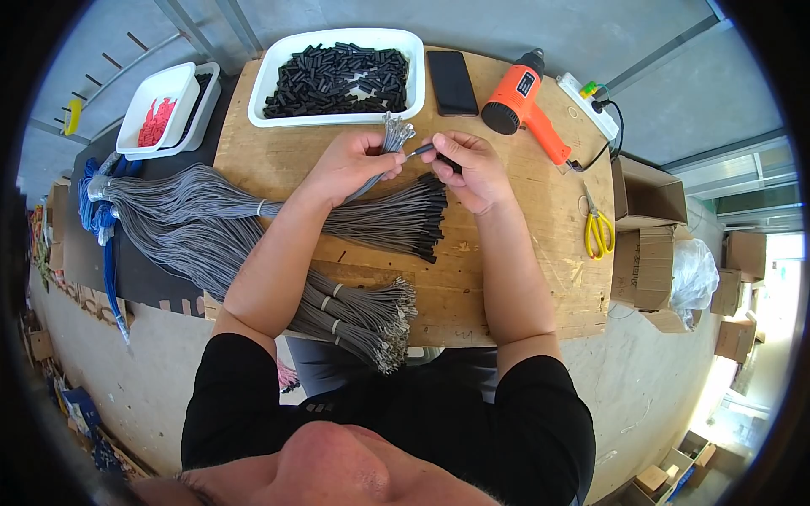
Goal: Manually inserting heat shrink tubing onto wire terminals for a wiring harness assembly.
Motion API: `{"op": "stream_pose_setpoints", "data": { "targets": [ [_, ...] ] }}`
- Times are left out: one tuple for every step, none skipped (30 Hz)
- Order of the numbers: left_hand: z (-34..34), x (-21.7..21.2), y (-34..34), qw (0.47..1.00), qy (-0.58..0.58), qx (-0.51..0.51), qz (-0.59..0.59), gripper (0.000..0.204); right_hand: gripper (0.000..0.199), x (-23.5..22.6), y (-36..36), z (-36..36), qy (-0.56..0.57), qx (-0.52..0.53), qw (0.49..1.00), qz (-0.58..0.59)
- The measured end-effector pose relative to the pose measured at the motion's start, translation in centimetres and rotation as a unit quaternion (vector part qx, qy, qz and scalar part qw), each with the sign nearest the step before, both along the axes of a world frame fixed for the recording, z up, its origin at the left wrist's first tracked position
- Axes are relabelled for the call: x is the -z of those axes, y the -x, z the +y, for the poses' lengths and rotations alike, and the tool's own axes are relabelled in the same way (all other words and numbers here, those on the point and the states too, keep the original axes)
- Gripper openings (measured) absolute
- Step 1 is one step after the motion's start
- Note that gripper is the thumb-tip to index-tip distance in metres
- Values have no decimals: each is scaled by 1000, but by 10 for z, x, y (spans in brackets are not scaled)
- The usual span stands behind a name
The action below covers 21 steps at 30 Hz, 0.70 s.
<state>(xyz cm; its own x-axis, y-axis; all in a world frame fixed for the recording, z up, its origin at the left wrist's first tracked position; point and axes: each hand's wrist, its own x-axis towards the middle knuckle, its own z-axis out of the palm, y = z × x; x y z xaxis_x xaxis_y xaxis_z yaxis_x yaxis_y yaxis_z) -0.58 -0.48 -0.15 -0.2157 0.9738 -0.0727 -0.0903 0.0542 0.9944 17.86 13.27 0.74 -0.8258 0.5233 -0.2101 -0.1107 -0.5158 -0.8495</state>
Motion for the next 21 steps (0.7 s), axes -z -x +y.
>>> {"op": "stream_pose_setpoints", "data": {
  "targets": [
    [0, 1, 0, 1000, -2, 1, 0, 18, 20, 1, -1, 1, -6, 0, 1000, -1],
    [1, 1, 0, 1000, -4, 1, -1, 18, 19, 2, -1, 1, -13, 0, 1000, -1],
    [1, 0, 0, 1000, -4, 2, -1, 18, 19, 2, -1, 1, -13, 1, 1000, -1],
    [0, -1, -1, 1000, -4, 2, 0, 18, 18, 3, 0, 1, -19, -2, 1000, -3],
    [0, -2, -1, 1000, -4, 3, 0, 18, 17, 3, 0, 0, -25, -4, 1000, -5],
    [0, -2, -1, 1000, -4, 4, 0, 18, 17, 3, 0, 0, -25, -3, 1000, -5],
    [0, -3, -1, 1000, -3, 4, 2, 18, 16, 3, 1, -1, -28, -9, 1000, -7],
    [0, -3, -1, 1000, -3, 4, 4, 19, 16, 3, 1, -2, -31, -14, 999, -9],
    [0, -2, -1, 1000, -2, 4, 4, 19, 16, 3, 0, -1, -31, -14, 999, -8],
    [0, -2, -1, 1000, 0, 5, 5, 19, 16, 4, 0, -1, -31, -10, 999, -11],
    [0, -2, -1, 1000, 2, 5, 5, 19, 16, 5, 0, 0, -31, -6, 999, -13],
    [0, 0, 0, 1000, 2, 6, 6, 19, 16, 4, 0, 1, -30, -6, 999, -12],
    [1, 3, 0, 999, 16, -13, 39, 20, 16, 3, 0, 2, -47, 30, 998, -26],
    [2, 5, 1, 996, 30, -31, 72, 20, 17, 3, 0, 3, -64, 65, 995, -39],
    [3, 6, 1, 996, 30, -30, 72, 20, 17, 4, -2, 6, -56, 79, 995, -30],
    [3, 6, 2, 994, 32, -36, 101, 21, 17, 6, -2, 7, -56, 80, 995, -30],
    [4, 6, 2, 990, 33, -42, 129, 21, 17, 7, -2, 8, -54, 95, 994, -29],
    [5, 7, 1, 990, 33, -41, 130, 21, 17, 8, -2, 8, -52, 110, 992, -27],
    [4, 7, 1, 996, 23, -39, 80, 20, 17, 7, -1, 6, -51, 111, 992, -27],
    [4, 7, 0, 999, 13, -37, 30, 20, 17, 6, 0, 3, -56, 105, 993, -19],
    [3, 7, -1, 999, 14, -36, 31, 20, 17, 4, 2, -1, -60, 100, 993, -12]
  ]
}}
